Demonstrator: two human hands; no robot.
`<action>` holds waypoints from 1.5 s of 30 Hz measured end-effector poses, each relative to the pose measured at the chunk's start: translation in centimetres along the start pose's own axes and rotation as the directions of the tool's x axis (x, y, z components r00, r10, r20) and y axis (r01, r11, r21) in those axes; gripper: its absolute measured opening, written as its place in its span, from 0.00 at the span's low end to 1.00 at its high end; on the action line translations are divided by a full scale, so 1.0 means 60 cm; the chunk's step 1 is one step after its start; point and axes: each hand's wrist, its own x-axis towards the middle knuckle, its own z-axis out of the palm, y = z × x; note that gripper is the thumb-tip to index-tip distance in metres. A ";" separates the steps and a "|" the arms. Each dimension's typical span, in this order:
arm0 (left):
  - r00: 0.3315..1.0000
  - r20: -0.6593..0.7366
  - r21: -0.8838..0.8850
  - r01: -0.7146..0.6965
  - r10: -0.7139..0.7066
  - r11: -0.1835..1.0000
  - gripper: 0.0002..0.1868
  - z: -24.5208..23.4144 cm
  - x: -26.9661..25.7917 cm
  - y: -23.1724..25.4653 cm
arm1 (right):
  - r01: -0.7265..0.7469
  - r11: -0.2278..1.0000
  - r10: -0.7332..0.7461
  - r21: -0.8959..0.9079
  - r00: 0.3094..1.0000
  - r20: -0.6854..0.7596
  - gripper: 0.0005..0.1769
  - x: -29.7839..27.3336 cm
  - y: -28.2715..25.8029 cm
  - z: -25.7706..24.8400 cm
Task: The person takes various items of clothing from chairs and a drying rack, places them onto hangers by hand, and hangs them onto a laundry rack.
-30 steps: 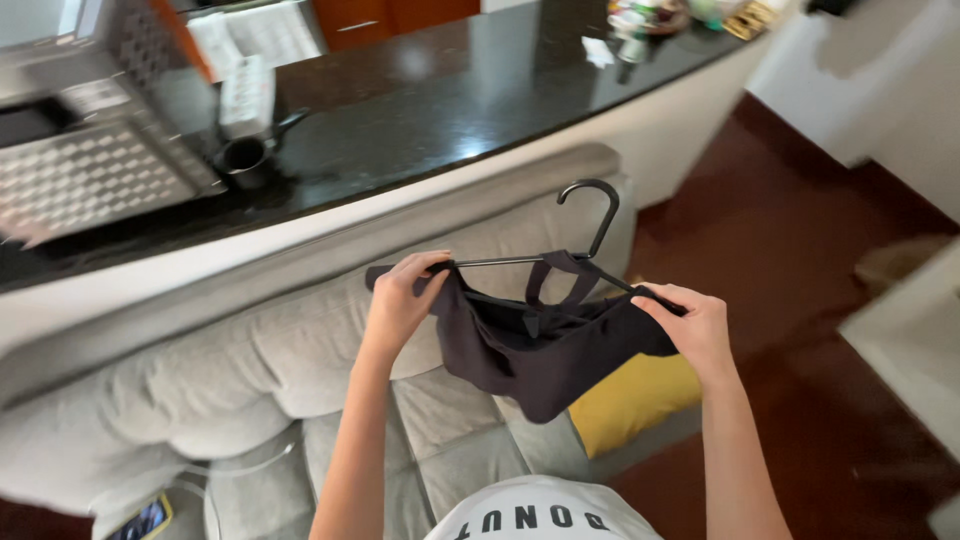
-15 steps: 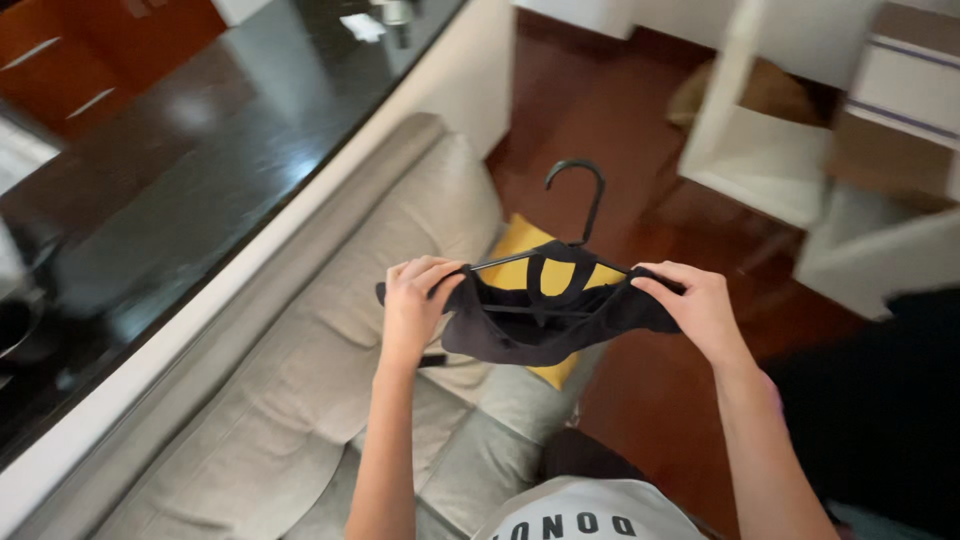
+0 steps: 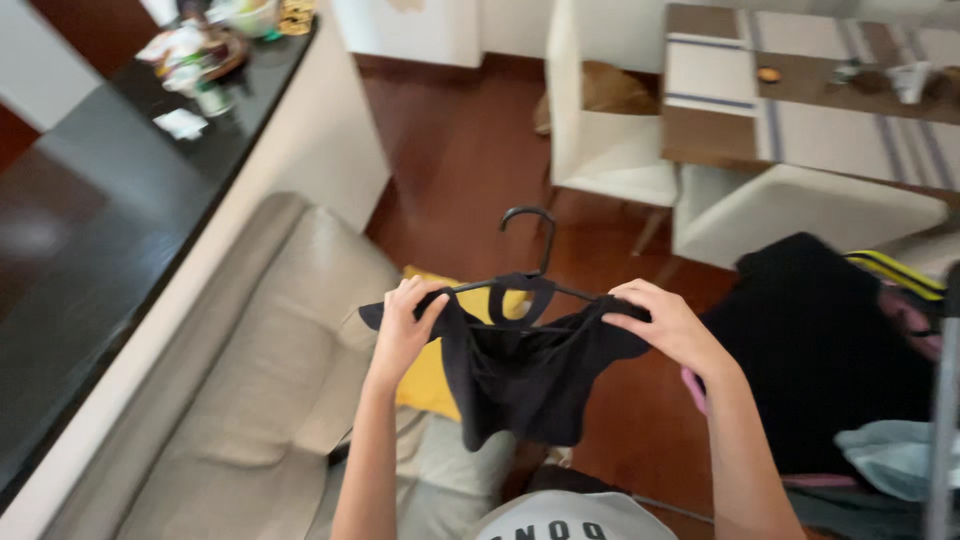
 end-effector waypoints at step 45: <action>-0.703 0.463 -0.751 0.014 0.541 0.660 0.14 1.012 0.477 0.324 | -0.540 0.403 0.808 0.739 -0.168 -0.564 0.07 -0.162 0.273 -0.103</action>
